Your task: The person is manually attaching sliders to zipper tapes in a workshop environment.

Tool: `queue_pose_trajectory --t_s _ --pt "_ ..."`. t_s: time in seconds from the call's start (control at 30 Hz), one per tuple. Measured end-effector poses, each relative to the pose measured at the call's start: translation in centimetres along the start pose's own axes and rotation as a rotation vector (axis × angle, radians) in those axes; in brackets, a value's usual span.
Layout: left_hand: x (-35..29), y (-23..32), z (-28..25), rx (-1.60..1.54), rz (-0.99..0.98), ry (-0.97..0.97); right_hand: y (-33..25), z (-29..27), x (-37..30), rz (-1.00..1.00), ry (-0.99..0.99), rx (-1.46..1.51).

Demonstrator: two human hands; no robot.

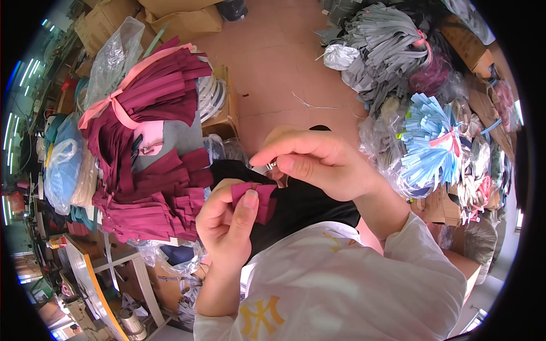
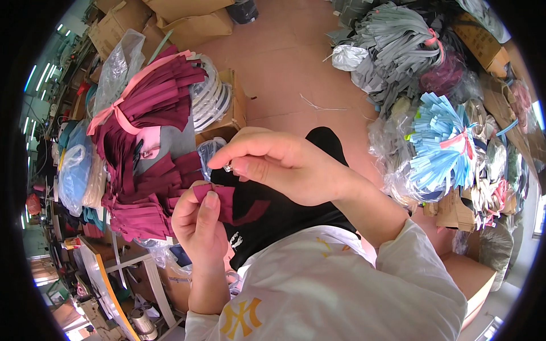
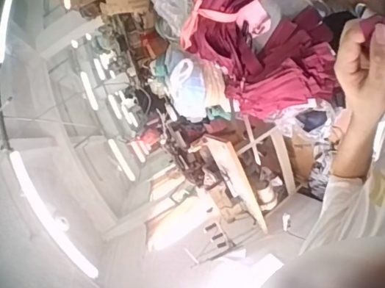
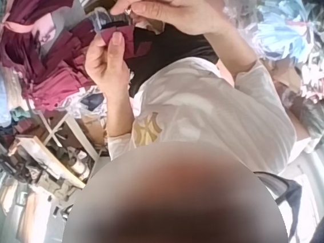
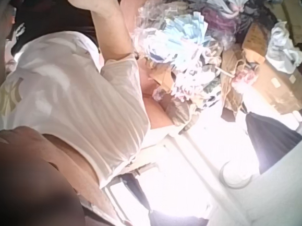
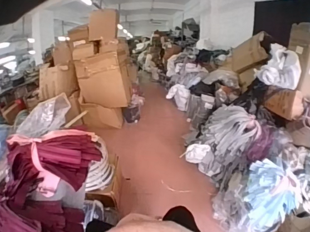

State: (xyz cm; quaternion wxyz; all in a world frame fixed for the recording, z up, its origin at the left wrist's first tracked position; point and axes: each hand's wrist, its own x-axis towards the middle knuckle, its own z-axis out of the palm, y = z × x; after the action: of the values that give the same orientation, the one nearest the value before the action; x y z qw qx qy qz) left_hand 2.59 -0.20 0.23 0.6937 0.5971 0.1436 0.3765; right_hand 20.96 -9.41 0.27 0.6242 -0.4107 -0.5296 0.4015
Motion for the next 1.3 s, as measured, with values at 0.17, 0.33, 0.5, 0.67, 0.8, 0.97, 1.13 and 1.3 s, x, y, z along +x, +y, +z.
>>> queue_pose_trajectory --t_s 0.17,0.33,0.5,0.67,0.8,0.97,1.13,1.3 --pt "0.1 0.0 0.1 -0.029 -0.002 0.003 0.2 0.7 0.0 0.057 0.107 0.404" --pt "0.1 -0.1 -0.2 0.016 -0.002 0.004 0.7 0.5 0.3 0.002 0.134 0.348" --pt "0.1 -0.2 -0.3 0.167 0.032 0.023 -0.1 0.7 0.2 0.073 0.172 0.385" --pt "0.1 -0.1 -0.5 0.267 0.056 0.026 0.3 0.7 0.2 0.041 0.163 0.332" --pt "0.2 0.0 -0.6 0.281 0.062 0.010 0.2 1.1 0.3 0.062 0.150 0.360" --pt "0.5 0.2 -0.7 0.311 0.100 -0.044 0.0 1.4 0.3 0.119 0.148 0.335" --pt "0.4 0.0 -0.5 0.293 0.110 -0.031 -0.3 1.4 0.3 0.113 0.148 0.317" --pt "0.4 0.0 -0.6 0.311 0.112 -0.046 -0.6 1.5 0.5 0.146 0.147 0.321"
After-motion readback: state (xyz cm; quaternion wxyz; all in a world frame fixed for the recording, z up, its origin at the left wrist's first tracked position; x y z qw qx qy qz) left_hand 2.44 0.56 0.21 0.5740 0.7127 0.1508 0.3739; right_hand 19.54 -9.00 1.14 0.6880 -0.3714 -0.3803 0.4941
